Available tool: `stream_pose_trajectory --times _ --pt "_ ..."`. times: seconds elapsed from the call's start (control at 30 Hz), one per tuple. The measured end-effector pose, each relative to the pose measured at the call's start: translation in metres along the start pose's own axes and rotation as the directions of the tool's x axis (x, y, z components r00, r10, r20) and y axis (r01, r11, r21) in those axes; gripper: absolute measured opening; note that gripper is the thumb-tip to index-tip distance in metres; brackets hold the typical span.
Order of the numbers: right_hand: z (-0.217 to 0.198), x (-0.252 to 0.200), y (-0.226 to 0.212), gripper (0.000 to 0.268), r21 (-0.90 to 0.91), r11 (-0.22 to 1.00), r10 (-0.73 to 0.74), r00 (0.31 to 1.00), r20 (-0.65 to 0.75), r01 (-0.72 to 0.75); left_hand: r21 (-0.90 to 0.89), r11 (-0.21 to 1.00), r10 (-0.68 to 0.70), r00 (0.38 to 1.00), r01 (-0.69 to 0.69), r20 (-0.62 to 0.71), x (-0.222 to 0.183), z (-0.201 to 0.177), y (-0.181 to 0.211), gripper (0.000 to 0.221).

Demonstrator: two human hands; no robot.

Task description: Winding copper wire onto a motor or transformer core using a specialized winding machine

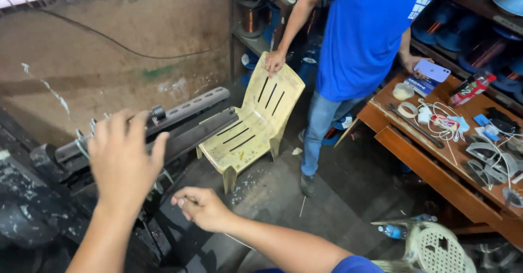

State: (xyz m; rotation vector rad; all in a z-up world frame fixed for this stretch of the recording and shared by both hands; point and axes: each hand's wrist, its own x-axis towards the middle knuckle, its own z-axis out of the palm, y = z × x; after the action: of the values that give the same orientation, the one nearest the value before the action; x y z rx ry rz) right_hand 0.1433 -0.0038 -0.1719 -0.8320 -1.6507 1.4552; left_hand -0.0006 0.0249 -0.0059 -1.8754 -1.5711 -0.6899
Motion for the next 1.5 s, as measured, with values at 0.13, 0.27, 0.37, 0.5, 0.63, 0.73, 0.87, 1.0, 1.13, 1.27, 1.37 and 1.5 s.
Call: stream_pose_trajectory --times 0.13,0.27,0.37,0.5,0.63,0.73,0.87,1.0,1.13,1.27,1.37,1.5 --pt "0.001 -0.001 0.007 0.011 0.166 0.984 0.060 0.998 0.021 -0.063 -0.479 0.826 -0.309 0.949 0.298 0.057 -0.066 -0.006 -0.003 0.010" --pt "-0.007 0.000 0.027 0.021 0.115 0.993 0.018 0.998 0.056 -0.024 -0.613 0.558 -0.490 0.818 0.559 0.299 -0.176 0.047 0.023 0.007" --pt "-0.007 0.000 0.020 0.012 0.143 0.986 0.069 0.993 0.099 -0.083 -0.524 0.271 -0.446 0.587 0.808 0.675 -0.233 0.075 0.059 0.018" --pt "-0.014 0.003 -0.005 0.012 0.140 0.943 0.292 0.953 0.083 -0.301 -0.490 -0.159 0.019 0.499 0.857 0.866 -0.269 0.096 0.120 0.017" --pt "-0.016 0.007 0.002 0.012 0.137 0.944 0.280 0.949 0.148 -0.300 -0.321 -0.361 0.215 0.413 0.876 0.885 -0.263 0.078 0.160 0.021" --pt "-0.032 0.021 -0.001 0.011 0.003 0.943 0.322 0.912 0.253 -0.334 -0.568 0.433 0.319 0.470 0.700 0.823 -0.245 0.066 0.090 0.037" --pt "-0.057 0.042 -0.055 0.028 -0.412 0.905 0.244 0.924 0.294 -0.107 -0.448 0.539 -0.124 0.593 0.713 0.795 -0.173 -0.008 -0.014 0.016" --pt "-0.050 0.065 -0.112 0.040 -0.457 0.885 0.155 0.982 0.108 -0.089 -0.332 0.665 -0.404 0.696 0.669 0.594 -0.124 -0.071 -0.073 0.027" --pt "-0.005 0.076 -0.118 0.036 -0.503 0.864 -0.047 0.999 -0.014 0.033 -0.487 0.691 -0.264 0.814 0.534 0.517 -0.120 -0.075 -0.075 0.028" --pt "0.019 0.081 -0.091 0.033 -0.470 0.882 -0.104 0.988 -0.114 0.039 -0.592 0.719 -0.130 0.907 0.364 0.400 -0.115 -0.051 -0.080 0.027" --pt "0.022 0.079 -0.080 0.032 -0.489 0.855 -0.255 0.962 -0.101 0.175 -0.619 0.762 -0.059 0.972 0.191 0.227 -0.105 -0.044 -0.083 0.021" --pt "0.014 0.069 -0.069 0.005 -0.572 0.800 -0.263 0.963 -0.064 0.180 -0.609 0.763 -0.026 0.951 0.217 0.307 -0.103 -0.031 -0.088 0.023"
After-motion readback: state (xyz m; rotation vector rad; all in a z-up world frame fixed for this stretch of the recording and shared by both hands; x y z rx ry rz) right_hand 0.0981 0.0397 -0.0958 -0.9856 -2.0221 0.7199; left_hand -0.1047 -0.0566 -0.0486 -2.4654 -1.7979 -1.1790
